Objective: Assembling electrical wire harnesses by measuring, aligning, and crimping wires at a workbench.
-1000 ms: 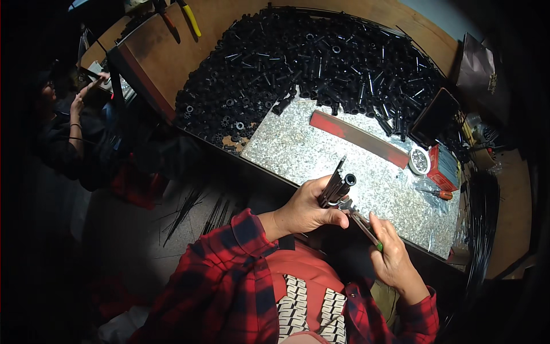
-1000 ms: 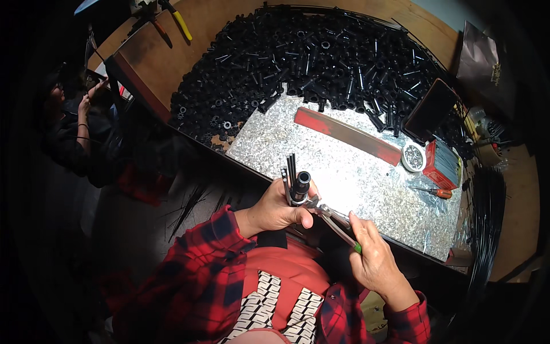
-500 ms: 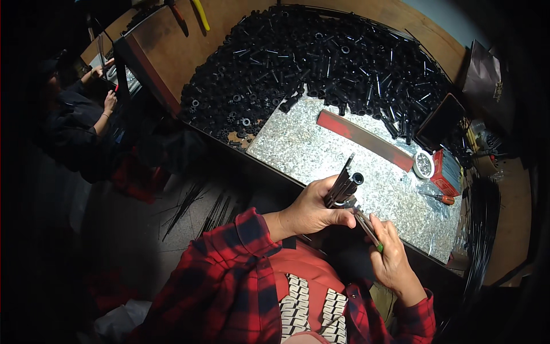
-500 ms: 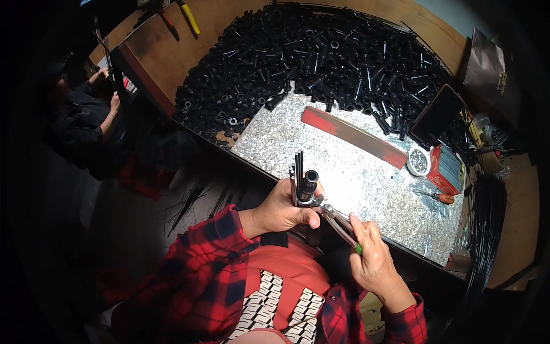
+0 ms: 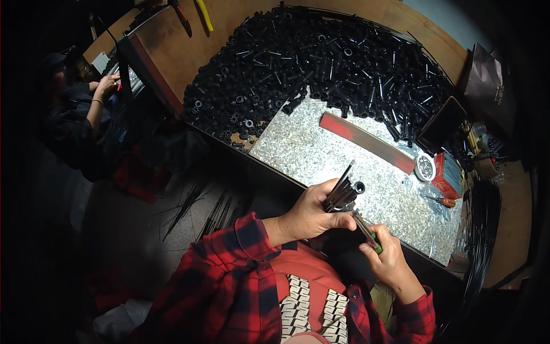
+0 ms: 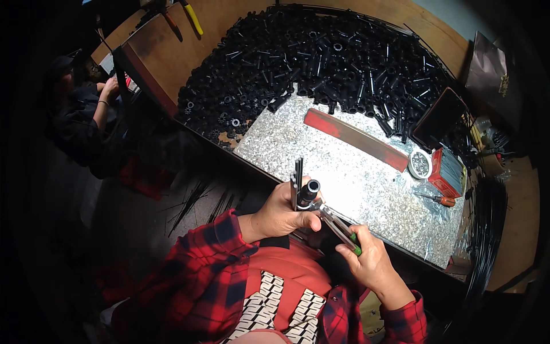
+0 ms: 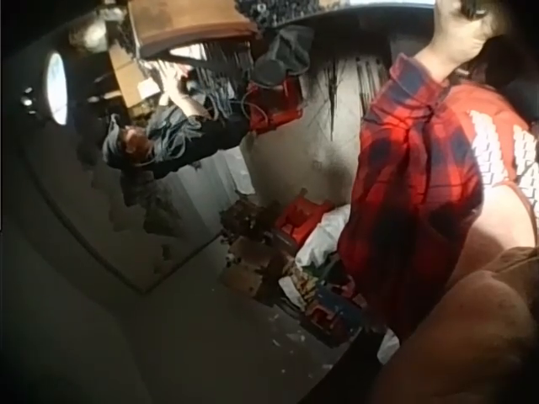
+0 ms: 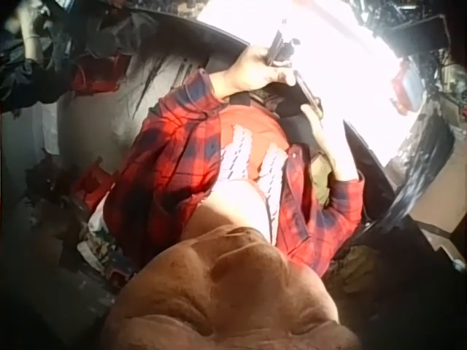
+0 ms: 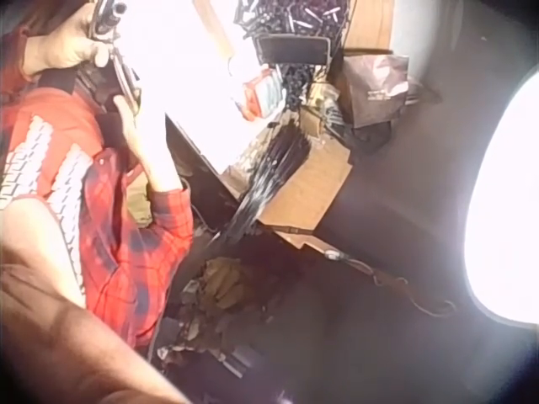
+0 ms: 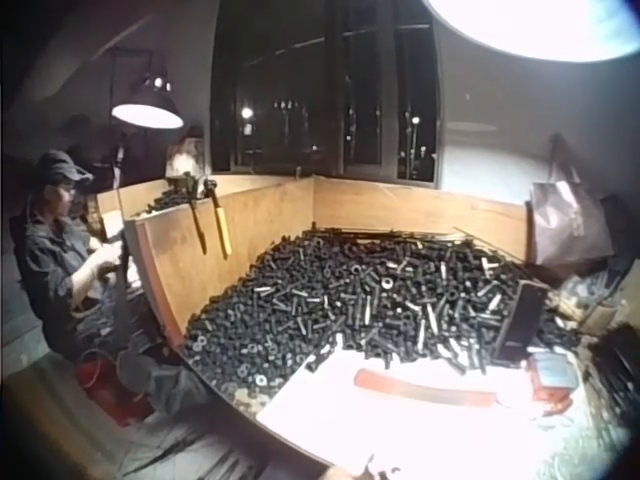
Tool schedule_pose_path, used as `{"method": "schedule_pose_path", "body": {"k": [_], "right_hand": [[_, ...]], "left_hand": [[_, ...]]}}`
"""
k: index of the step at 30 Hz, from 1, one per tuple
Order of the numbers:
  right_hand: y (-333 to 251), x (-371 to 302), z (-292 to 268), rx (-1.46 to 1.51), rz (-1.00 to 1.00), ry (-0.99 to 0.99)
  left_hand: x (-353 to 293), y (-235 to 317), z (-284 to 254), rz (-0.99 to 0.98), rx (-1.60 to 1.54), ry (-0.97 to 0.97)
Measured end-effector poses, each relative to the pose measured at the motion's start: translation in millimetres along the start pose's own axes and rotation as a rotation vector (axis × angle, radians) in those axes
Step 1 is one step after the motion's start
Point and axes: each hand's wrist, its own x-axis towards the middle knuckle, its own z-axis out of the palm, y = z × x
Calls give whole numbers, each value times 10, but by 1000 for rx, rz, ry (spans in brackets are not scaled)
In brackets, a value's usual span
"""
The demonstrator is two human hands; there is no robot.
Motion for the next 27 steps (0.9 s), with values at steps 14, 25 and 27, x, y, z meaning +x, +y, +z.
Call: {"method": "schedule_pose_path", "body": {"k": [14,25,27], "right_hand": [[93,80,-171,-56,23,365],[891,627,-1443,-543,192,461],[1053,752,-1429,-667,237,440]], "left_hand": [[-11,-19,-9,76,80,143],[-99,-103,-179,-8,70,-9],[-131,-56,-133,-97,20,-38]]}}
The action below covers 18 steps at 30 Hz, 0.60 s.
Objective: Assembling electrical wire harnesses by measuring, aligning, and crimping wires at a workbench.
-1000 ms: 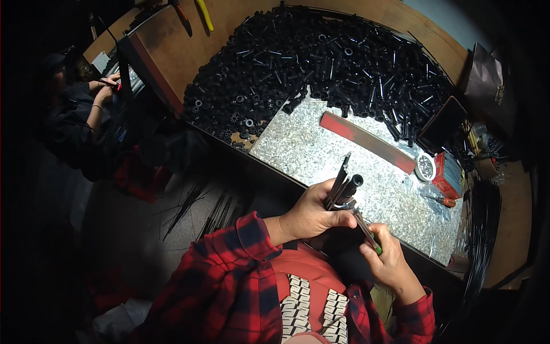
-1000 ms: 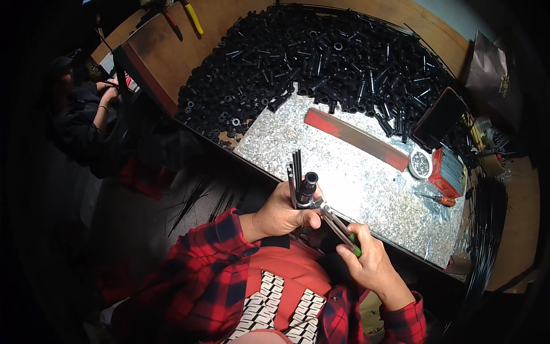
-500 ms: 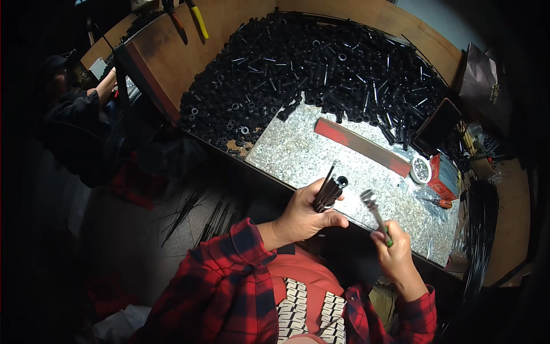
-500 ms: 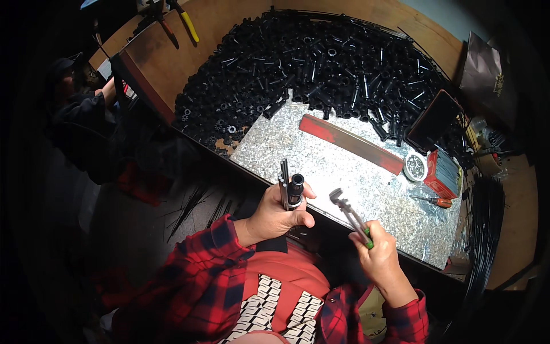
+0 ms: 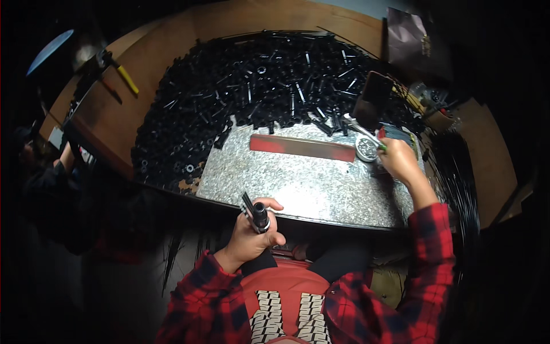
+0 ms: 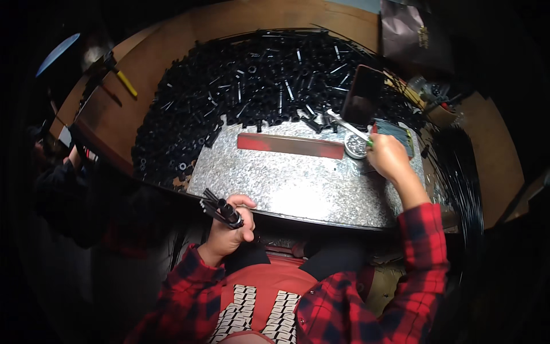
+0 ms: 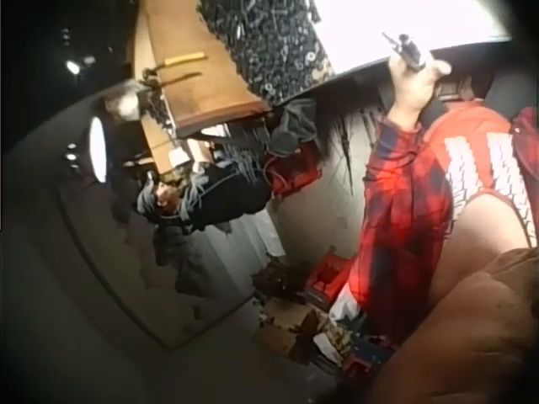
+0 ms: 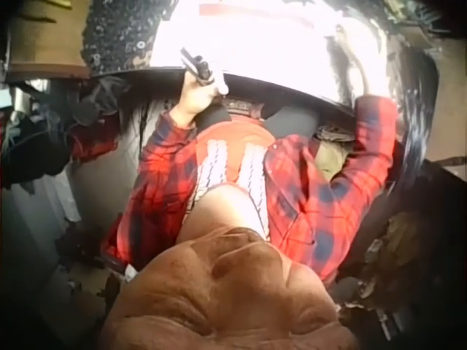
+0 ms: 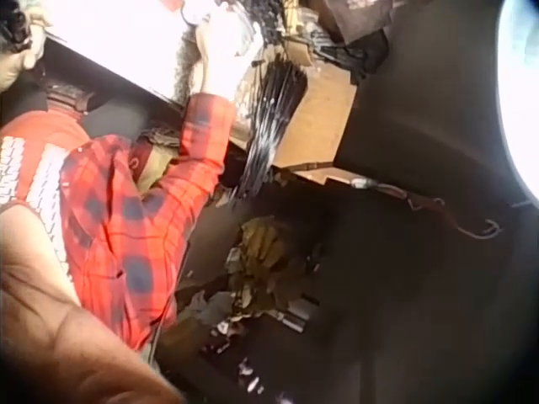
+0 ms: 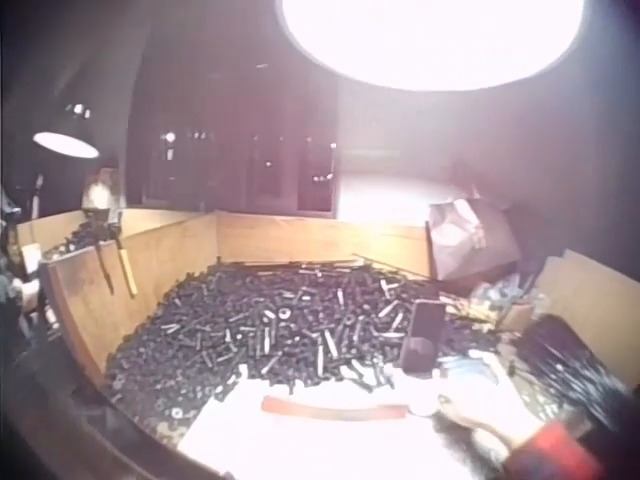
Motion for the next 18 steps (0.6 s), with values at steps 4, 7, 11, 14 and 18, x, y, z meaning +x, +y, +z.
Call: {"method": "schedule_pose_path", "body": {"k": [4,7,11,14,18], "right_hand": [[-202,185,99,-148,-57,-58],[-197,299,246,-241,-62,-144],[-212,342,312,-221,-19,-171],[-352,305,145,-193,-6,-203],[-331,252,93,-111,18,-119]], "left_hand": [[-103,33,8,-19,-9,0],[-129,44,53,19,15,5],[-119,-10,10,102,155,18],[-102,43,-6,117,194,35],[-77,37,-9,58,117,44]]}}
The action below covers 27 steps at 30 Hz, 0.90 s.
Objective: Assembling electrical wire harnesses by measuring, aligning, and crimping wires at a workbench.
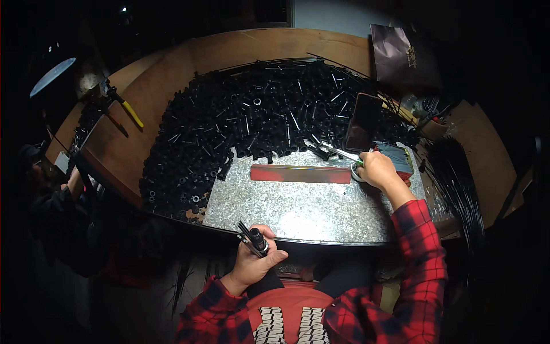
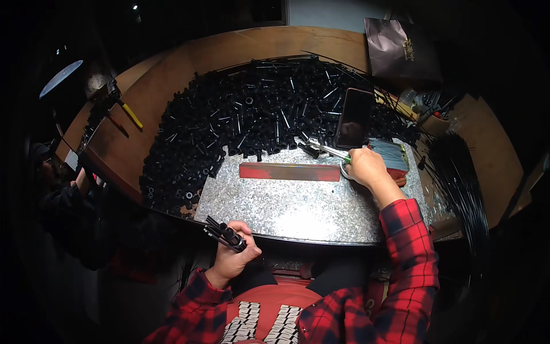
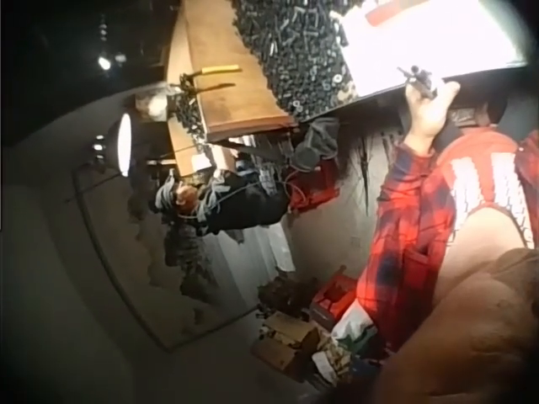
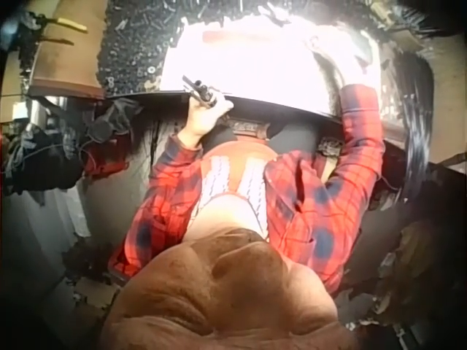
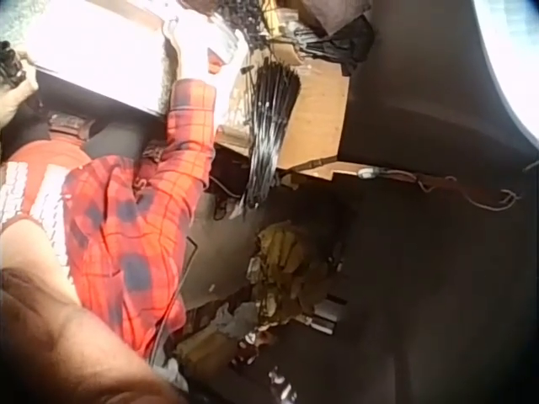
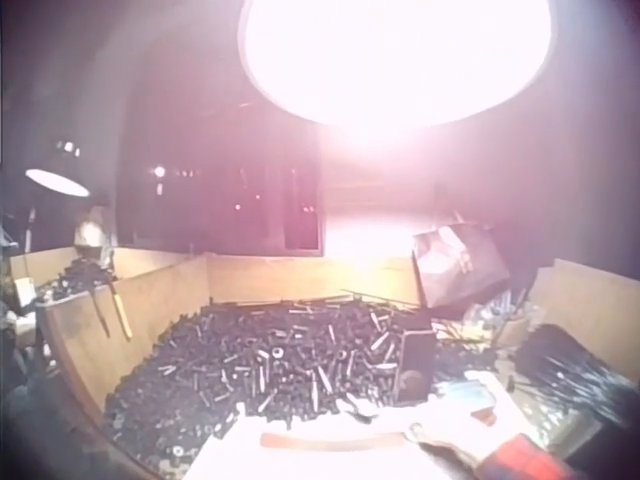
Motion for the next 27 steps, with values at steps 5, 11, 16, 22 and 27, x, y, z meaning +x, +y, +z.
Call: {"method": "schedule_pose_path", "body": {"k": [5,11,16,22,27], "right_hand": [[-17,-28,-18,119,29,36],[-15,-69,83,238,29,221],[-439,-386,106,641,-68,363],[-1297,-1101,60,1288,-185,-159],[-1646,-1256,206,1258,-560,228]], "left_hand": [[17,-30,-35,-29,4,-12],[38,-31,-22,37,111,-28],[79,26,58,4,98,-63],[114,59,120,-143,-55,-29],[153,45,176,3,-149,-4]]}}
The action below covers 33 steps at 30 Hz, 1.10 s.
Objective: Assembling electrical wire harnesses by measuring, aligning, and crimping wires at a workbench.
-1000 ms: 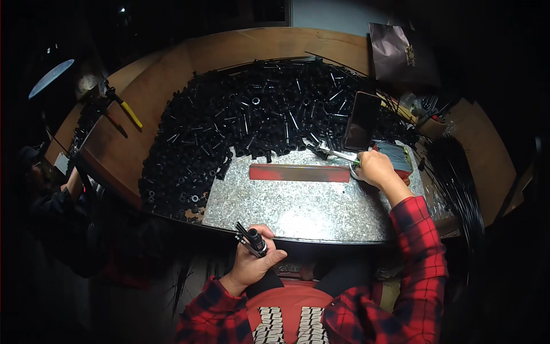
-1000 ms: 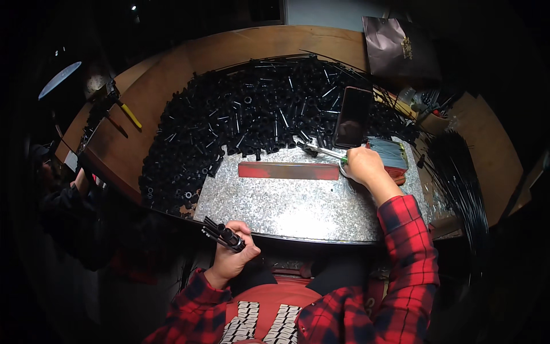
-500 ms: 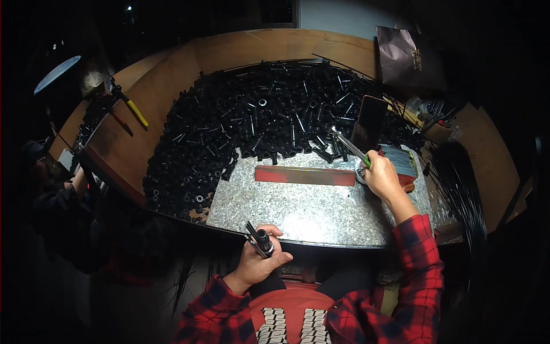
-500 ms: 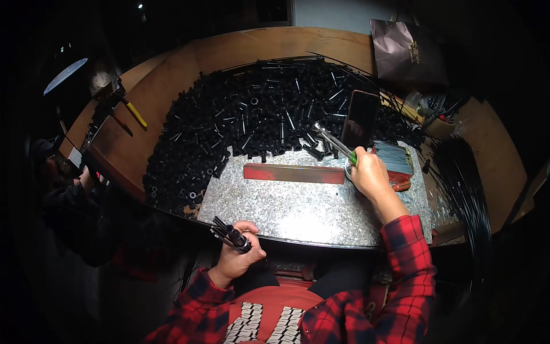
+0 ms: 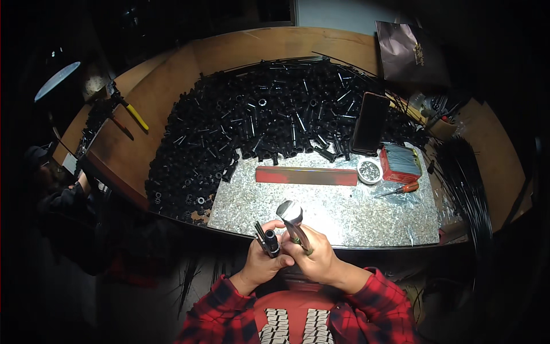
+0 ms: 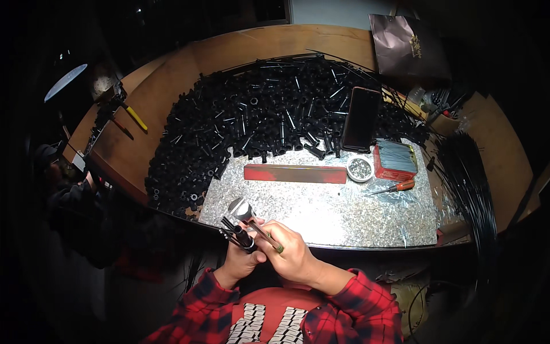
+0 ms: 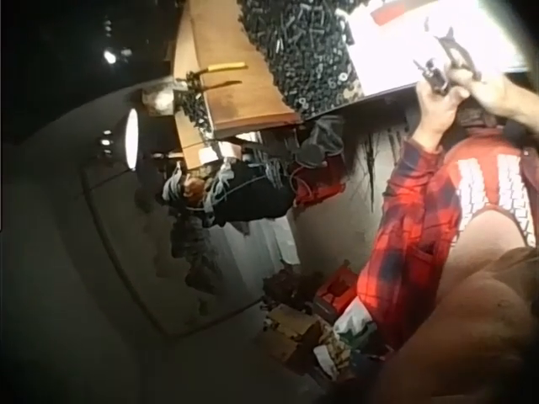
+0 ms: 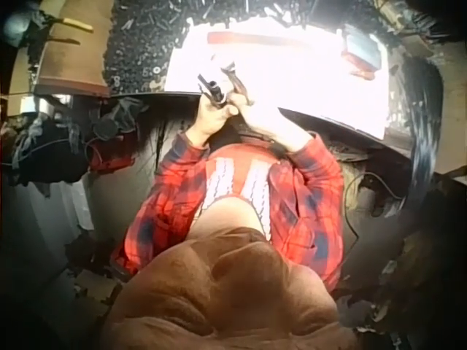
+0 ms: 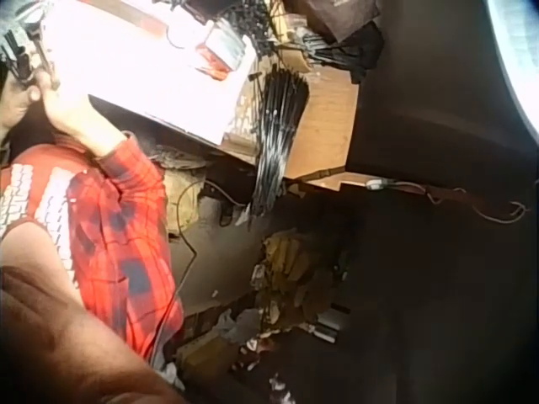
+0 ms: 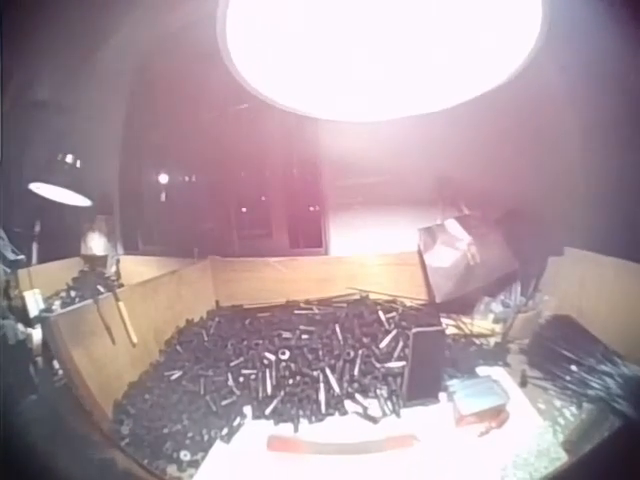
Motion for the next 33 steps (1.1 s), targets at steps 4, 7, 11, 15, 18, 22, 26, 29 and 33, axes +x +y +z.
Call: {"method": "schedule_pose_path", "body": {"k": [4,7,11,15,18,22,26,29,33], "right_hand": [[44,9,33,-13,-69,-28],[23,-6,15,-41,-33,-54],[53,-28,16,-64,-51,-71],[45,-10,21,-51,-36,-46],[34,-9,33,-64,-12,-78],[66,-44,24,-87,5,-124],[-3,-34,77,-49,93,-58],[30,-52,82,-95,82,-97],[44,-55,106,-136,53,-101]], "left_hand": [[-43,-117,-112,56,52,14],[-123,-197,-164,39,86,25],[-107,-2,-73,-172,-60,3],[-98,-105,-100,-60,23,40],[-91,-55,-96,-65,23,12],[-44,-17,-103,58,168,8],[-35,-20,-107,49,176,9],[-73,23,-98,-122,-21,8],[-74,-40,-137,30,43,16]]}}
